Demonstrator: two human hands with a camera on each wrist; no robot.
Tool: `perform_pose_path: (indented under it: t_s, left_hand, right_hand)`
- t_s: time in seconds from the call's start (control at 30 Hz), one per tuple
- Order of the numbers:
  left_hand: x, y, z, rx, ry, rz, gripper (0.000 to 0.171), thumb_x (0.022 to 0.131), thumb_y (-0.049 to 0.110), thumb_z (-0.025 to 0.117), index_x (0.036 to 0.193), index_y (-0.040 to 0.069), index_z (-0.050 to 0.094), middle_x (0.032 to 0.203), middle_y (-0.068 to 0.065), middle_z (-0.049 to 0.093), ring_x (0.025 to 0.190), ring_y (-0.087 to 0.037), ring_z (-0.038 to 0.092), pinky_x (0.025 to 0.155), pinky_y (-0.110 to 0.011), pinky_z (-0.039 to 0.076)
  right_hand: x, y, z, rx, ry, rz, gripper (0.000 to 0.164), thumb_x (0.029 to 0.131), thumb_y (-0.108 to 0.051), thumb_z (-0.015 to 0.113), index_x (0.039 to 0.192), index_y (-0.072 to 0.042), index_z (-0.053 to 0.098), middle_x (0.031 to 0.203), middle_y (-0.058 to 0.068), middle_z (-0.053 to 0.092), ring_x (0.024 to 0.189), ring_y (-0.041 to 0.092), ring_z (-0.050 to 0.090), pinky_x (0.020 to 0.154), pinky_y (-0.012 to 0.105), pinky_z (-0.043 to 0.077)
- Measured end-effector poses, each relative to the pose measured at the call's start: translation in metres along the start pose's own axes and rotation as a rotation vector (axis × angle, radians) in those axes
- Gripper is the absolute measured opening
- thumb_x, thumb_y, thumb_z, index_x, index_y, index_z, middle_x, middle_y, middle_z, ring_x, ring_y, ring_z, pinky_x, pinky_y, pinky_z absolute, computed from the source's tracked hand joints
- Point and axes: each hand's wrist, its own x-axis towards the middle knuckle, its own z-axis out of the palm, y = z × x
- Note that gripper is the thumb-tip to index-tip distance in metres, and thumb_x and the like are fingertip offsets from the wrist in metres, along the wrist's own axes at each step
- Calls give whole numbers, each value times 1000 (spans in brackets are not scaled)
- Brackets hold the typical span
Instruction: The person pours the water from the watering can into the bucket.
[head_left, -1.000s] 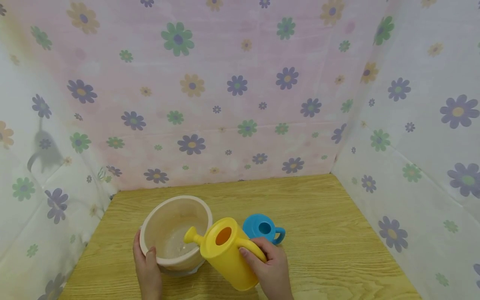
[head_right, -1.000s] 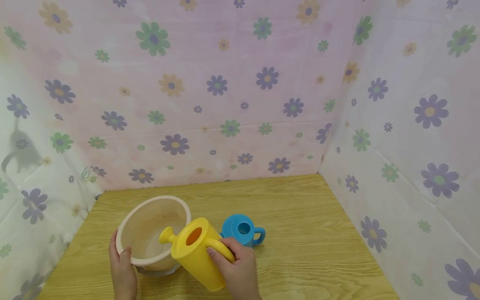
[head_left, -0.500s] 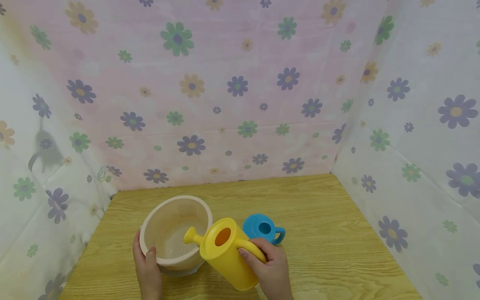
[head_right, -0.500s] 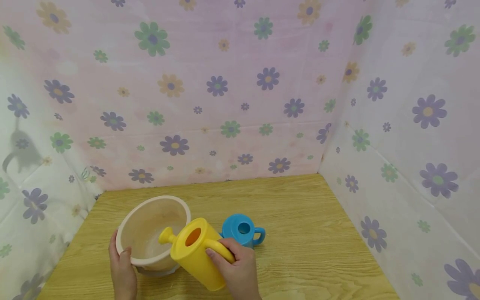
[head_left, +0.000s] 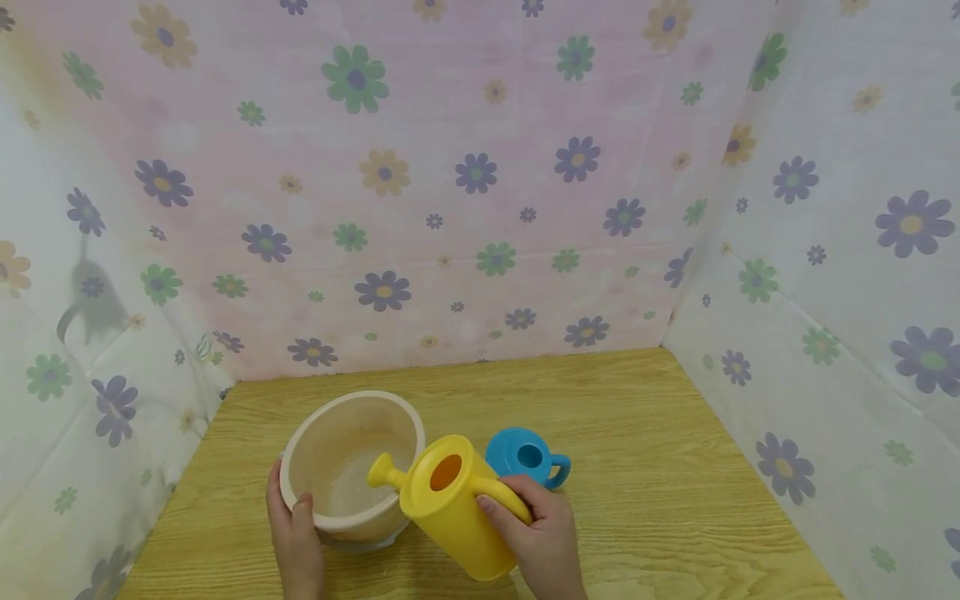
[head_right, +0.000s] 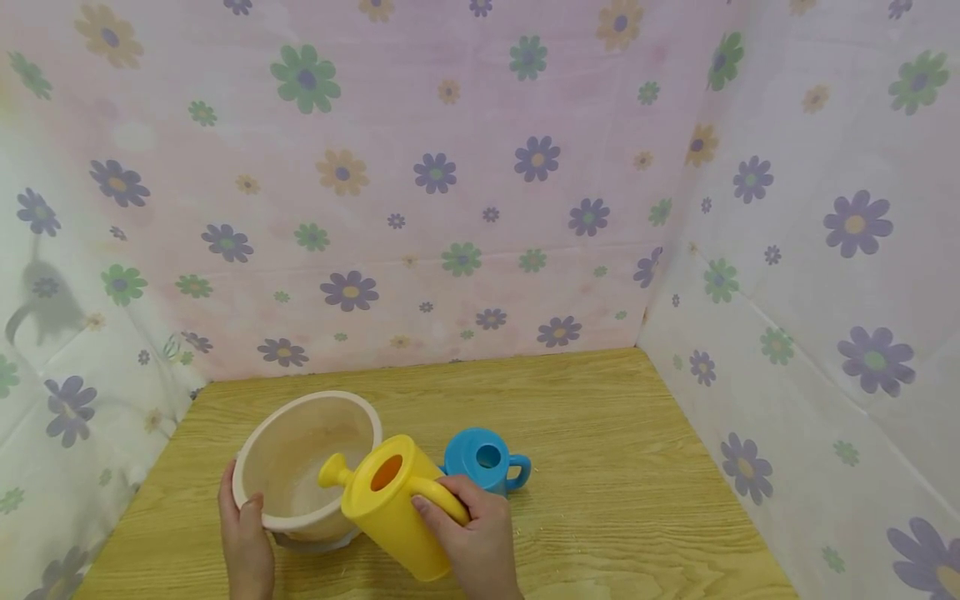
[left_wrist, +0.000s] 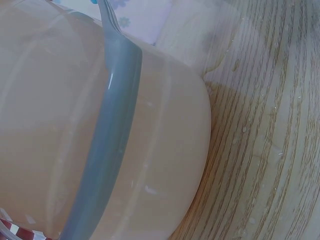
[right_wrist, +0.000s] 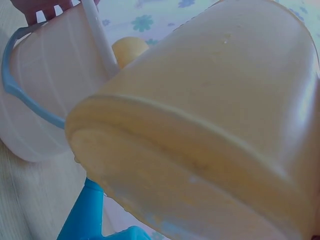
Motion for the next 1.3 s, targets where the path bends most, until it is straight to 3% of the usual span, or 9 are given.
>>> perform_pose_path:
  t_s: [0.33,0.77,1.3]
  left_hand:
    - [0,-1,1,0,9,-10,53,92,13,33,141,31,21,144,6,21,127,-18,23,105,-40,20]
    - [-1,0,1,-12,9,-19,54,92,13,32,142,29,19,146,2,18,128,-21,22,106,-40,17]
    - [0,2,1,-9,8,-47,53,92,15,33,140,34,20,145,5,20,127,-22,24,103,-46,22]
  right_hand:
    - [-1,3,0,3,-11,-48,10,77,-20,69,85,-15,65,76,1,64,58,17,57,52,32,52]
    - [0,2,0,21,-6,33,9,75,-13,70,84,-15,66,74,0,64,57,16,57,52,31,52]
    - [0,4,0,-6,0,14,10,75,-18,71,84,-15,66,73,-1,64,56,15,57,51,30,51]
